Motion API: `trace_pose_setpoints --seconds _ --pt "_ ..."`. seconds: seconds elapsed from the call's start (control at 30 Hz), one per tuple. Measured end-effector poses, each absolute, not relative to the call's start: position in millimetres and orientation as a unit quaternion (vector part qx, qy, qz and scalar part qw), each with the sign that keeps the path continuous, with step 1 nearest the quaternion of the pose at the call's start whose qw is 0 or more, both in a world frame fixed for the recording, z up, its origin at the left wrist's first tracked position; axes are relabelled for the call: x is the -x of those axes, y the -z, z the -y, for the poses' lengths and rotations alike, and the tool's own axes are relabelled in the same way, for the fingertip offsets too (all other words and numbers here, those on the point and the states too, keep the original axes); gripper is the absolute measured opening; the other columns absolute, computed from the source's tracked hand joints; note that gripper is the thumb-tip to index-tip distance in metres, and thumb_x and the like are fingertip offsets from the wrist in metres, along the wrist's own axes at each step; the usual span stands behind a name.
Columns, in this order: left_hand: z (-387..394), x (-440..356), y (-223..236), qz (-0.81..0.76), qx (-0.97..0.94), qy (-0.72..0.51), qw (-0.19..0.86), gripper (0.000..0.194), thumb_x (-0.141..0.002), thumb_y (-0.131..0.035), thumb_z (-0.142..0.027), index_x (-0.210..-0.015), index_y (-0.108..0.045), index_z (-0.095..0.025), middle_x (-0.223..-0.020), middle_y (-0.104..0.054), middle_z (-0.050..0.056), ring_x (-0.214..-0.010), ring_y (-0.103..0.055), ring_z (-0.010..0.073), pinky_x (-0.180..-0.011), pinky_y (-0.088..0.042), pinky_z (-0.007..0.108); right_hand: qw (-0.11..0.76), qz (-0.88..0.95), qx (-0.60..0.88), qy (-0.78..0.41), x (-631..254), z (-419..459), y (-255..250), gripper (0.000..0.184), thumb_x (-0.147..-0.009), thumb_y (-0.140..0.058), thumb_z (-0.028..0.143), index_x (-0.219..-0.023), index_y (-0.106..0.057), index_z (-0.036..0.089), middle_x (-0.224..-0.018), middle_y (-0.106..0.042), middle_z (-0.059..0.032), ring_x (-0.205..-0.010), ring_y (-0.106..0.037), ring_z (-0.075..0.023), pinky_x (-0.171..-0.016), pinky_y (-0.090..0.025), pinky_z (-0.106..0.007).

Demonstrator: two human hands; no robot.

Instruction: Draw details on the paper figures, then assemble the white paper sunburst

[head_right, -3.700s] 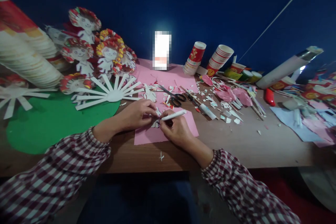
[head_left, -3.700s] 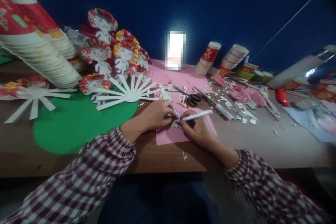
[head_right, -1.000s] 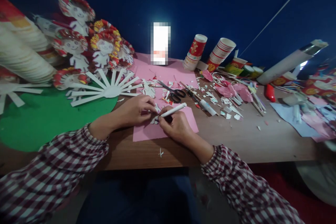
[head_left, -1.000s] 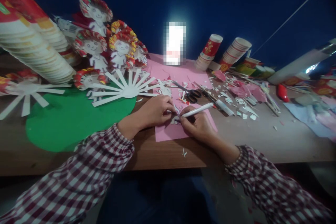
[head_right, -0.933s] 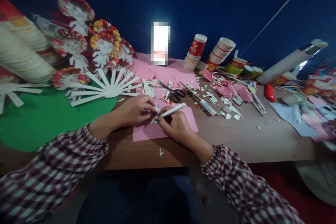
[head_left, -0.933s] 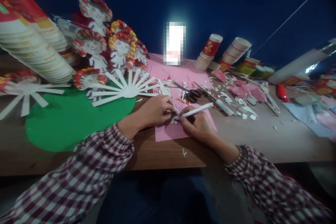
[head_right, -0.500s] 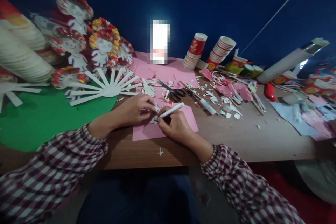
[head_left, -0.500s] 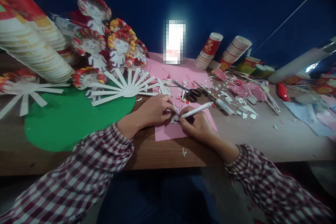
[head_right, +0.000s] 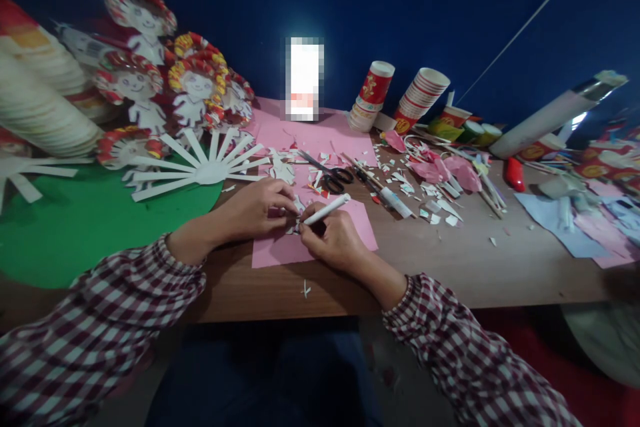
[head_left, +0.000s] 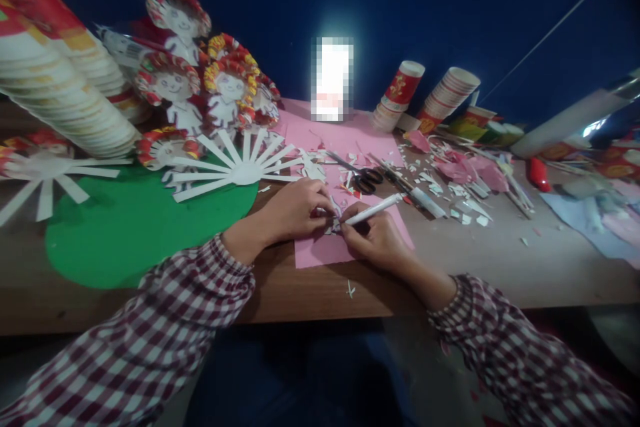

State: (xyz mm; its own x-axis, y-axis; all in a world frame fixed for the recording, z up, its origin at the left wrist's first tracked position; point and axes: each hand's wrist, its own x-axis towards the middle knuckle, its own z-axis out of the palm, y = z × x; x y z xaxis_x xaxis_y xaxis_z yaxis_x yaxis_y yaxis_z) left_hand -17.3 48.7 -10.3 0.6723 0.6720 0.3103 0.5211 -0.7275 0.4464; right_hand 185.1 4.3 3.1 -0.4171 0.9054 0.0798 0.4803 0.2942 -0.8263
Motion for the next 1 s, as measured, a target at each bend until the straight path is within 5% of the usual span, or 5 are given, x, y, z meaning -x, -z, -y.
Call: trace_pose_setpoints --seconds 1.0 --pt "-50.1 18.2 12.6 -0.331 -0.9 -0.235 0.161 0.017 -0.076 -0.066 -0.021 -0.09 -0.074 -0.023 -0.097 -0.065 0.005 -0.088 -0.058 0.0186 -0.081 -0.046 0.033 0.281 0.753 0.456 -0.383 -186.1 -4.7 -2.8 0.008 -0.08 -0.056 0.025 -0.08 -0.057 0.017 -0.059 -0.051 0.0032 -0.05 -0.043 -0.0086 -0.046 -0.034 -0.02"
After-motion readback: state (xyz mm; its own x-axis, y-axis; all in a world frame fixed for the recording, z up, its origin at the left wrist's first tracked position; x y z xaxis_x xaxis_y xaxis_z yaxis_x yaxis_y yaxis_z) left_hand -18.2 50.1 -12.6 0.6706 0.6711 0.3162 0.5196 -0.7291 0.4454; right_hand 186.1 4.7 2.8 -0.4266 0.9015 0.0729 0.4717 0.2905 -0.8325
